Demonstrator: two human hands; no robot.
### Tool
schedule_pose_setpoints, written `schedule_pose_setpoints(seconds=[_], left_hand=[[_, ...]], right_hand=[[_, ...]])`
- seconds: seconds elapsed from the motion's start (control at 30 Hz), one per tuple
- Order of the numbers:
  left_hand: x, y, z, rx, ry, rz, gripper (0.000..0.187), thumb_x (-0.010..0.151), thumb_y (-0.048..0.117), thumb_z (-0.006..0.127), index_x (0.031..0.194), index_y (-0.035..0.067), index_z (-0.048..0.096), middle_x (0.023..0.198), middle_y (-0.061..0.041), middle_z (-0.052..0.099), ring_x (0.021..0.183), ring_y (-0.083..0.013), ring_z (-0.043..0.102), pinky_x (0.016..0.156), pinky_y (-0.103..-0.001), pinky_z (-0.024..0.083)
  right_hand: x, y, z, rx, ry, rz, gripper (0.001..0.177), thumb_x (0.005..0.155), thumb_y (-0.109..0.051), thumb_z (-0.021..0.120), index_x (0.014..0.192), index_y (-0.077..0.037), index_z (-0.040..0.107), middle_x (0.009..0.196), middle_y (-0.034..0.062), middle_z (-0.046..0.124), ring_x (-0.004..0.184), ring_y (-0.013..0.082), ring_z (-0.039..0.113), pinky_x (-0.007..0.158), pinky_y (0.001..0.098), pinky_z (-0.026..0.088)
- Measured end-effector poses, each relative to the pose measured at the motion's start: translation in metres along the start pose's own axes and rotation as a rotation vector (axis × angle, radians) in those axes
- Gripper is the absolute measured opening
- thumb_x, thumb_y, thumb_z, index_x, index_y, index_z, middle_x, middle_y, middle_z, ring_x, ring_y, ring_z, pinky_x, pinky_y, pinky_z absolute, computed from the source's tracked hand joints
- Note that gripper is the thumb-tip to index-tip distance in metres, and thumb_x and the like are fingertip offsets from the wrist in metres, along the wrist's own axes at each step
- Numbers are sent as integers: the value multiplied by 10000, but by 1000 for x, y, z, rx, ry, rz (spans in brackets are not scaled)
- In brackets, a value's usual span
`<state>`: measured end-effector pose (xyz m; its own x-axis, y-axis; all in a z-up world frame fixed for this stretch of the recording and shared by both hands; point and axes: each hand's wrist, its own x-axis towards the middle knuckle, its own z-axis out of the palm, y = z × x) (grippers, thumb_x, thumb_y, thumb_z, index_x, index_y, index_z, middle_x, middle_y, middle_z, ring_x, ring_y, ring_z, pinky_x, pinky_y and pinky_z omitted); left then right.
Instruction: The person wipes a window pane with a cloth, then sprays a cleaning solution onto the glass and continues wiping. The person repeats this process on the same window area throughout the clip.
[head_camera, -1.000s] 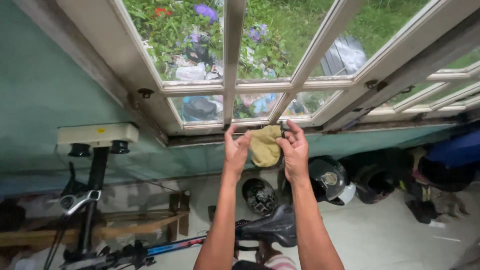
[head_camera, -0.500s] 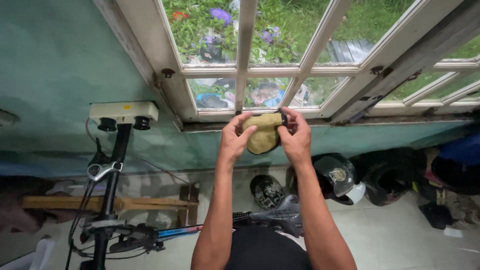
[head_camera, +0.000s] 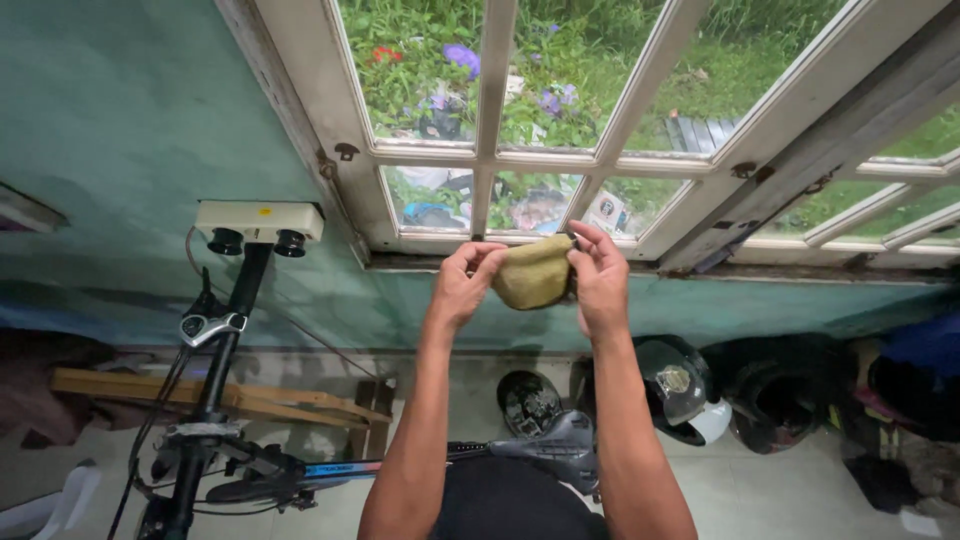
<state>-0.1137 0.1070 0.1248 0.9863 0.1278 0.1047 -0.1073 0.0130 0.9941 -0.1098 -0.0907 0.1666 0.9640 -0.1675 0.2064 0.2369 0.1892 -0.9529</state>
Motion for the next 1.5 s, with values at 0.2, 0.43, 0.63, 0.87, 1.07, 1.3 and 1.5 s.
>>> schedule_pose_setpoints(seconds=[0.2, 0.43, 0.63, 0.87, 1.07, 1.3, 1.5], left_hand=[[-12, 37, 8, 80, -258, 89, 727, 845, 111, 732, 1531, 171, 499, 1491, -282, 373, 1383, -546, 388, 1084, -743, 359], [12, 3, 38, -198, -164, 92, 186, 1032, 127, 556, 1124, 87, 712, 886, -74, 735, 832, -143, 670, 796, -347, 589], [6, 28, 31, -36, 27, 100, 153, 1023, 213, 621, 1086, 140, 739, 856, -98, 771, 764, -151, 723, 708, -344, 616], [1, 43, 20, 36, 190, 68, 157, 920, 149, 709, 1070, 139, 756, 838, -87, 760, 725, -169, 716, 624, -334, 607], [-8, 62, 13, 126, 357, 223, 210, 945, 98, 632, 1112, 145, 751, 945, -151, 746, 871, -294, 742, 726, -395, 606], [12, 18, 27, -225, 450, 207, 244, 998, 106, 552, 1206, 45, 664, 993, -168, 736, 900, -219, 723, 815, -381, 604], [0, 33, 33, -380, 358, 191, 338, 1010, 177, 518, 1314, 43, 582, 1028, -128, 711, 948, -167, 660, 893, -382, 570]], right_hand=[[8, -11, -17, 227, 24, 31, 425, 935, 51, 561, 1351, -12, 614, 1026, 125, 704, 867, 200, 732, 747, 329, 645], [8, -13, -30, 3, 32, -26, 403, 943, 34, 619, 1338, -41, 628, 1059, 90, 712, 895, 156, 714, 728, 286, 624], [-4, -20, -20, -683, 102, -200, 456, 895, -189, 782, 1338, -160, 681, 1265, 116, 629, 1055, 302, 709, 751, 322, 624], [-23, -43, 25, -606, -303, -320, 441, 811, -277, 844, 1204, -104, 745, 1127, 130, 728, 1051, 321, 711, 918, 433, 581], [-22, -38, 25, -597, -175, -312, 269, 826, -53, 739, 1022, -214, 827, 970, 15, 779, 893, 204, 752, 742, 312, 604], [-39, -31, 42, -567, -302, -314, 241, 795, -42, 768, 996, -167, 813, 875, 50, 707, 784, 209, 688, 673, 317, 598], [-43, -17, 44, -585, -321, -298, 223, 821, -71, 794, 1027, -157, 799, 898, 59, 725, 806, 226, 703, 686, 324, 620]])
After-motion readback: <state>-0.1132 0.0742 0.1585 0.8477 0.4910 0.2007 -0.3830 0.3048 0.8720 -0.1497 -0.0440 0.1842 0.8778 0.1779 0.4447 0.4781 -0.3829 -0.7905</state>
